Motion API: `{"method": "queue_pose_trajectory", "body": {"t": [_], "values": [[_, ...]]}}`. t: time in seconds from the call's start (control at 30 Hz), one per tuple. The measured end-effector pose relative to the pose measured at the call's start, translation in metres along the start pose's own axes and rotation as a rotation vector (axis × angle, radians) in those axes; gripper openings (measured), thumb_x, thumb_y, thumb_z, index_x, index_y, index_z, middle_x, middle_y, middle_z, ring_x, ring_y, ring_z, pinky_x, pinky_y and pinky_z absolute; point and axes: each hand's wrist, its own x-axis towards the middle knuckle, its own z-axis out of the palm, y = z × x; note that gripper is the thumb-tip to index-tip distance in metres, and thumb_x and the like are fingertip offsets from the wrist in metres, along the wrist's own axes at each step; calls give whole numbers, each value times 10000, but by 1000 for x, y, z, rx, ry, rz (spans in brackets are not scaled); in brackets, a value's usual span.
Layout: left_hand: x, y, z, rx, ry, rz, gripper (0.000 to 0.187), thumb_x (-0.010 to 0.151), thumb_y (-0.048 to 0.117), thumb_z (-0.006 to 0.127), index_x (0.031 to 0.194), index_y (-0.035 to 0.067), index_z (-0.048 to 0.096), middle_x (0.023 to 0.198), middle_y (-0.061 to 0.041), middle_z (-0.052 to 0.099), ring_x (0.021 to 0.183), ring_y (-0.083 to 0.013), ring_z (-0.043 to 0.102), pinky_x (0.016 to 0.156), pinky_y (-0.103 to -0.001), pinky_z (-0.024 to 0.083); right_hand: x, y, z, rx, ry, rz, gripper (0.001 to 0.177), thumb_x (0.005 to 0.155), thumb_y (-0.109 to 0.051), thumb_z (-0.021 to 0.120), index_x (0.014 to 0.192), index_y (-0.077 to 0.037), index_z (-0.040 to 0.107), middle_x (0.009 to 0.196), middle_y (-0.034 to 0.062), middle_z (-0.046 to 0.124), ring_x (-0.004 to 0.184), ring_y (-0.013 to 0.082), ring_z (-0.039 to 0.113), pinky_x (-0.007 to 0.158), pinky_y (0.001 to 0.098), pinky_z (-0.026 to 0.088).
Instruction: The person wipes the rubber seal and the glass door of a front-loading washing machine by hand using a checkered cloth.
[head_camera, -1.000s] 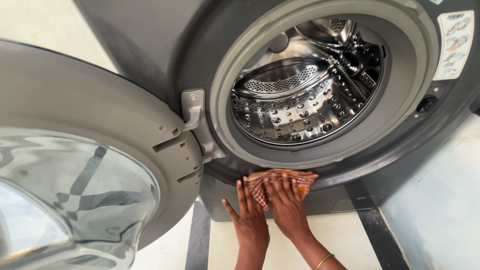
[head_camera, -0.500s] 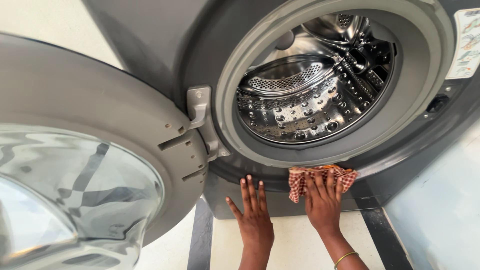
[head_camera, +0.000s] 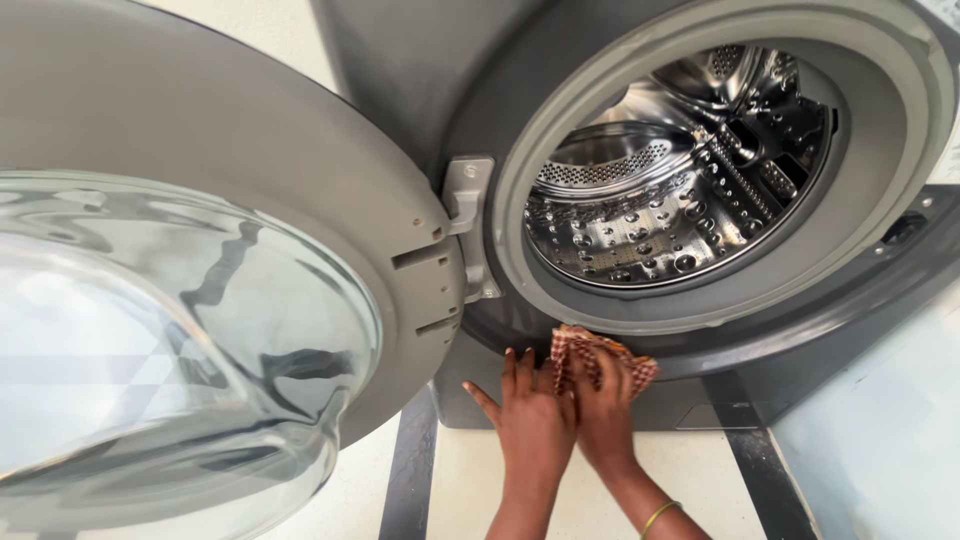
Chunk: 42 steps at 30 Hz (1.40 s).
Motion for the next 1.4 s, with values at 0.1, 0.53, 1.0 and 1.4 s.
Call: {"method": "queue_pose_trajectory", "body": {"t": [0.1,0.53,1.0,1.4], "values": [[4,-9,-18,-80,95,-27,431,862,205,686,1274,82,668,1442,-150,566,1411,-367,390,1066,-855,37,9,-24,8,113,27,-80,537,901,-99,644,1410,2,504,1449,196,396,1347,385,393,1114,523,395],[6,-3,-102,-398,356,-15,375,865,181,716,1222,67,715,1343,-128,654,1226,-357,597,1050,-470,437,60,-145,-12,557,55,-61,507,947,-181,616,1390,25,479,1269,168,474,1124,294,479,932,416,441],[-3,-3,-166,-610,574,29,316,907,146,688,1217,97,724,1321,-126,682,1207,-331,662,996,-417,523,100,-164,-83,639,430,-37,329,985,-60,606,1306,15,611,1244,107,528,1116,182,591,936,307,512],[-6,-8,-179,-617,486,-14,332,892,156,702,1219,103,717,1289,-103,676,1187,-306,657,963,-411,522,170,-168,-106,-35,433,-212,486,969,-43,663,1444,33,587,1157,145,533,1062,316,531,954,443,459]]}}
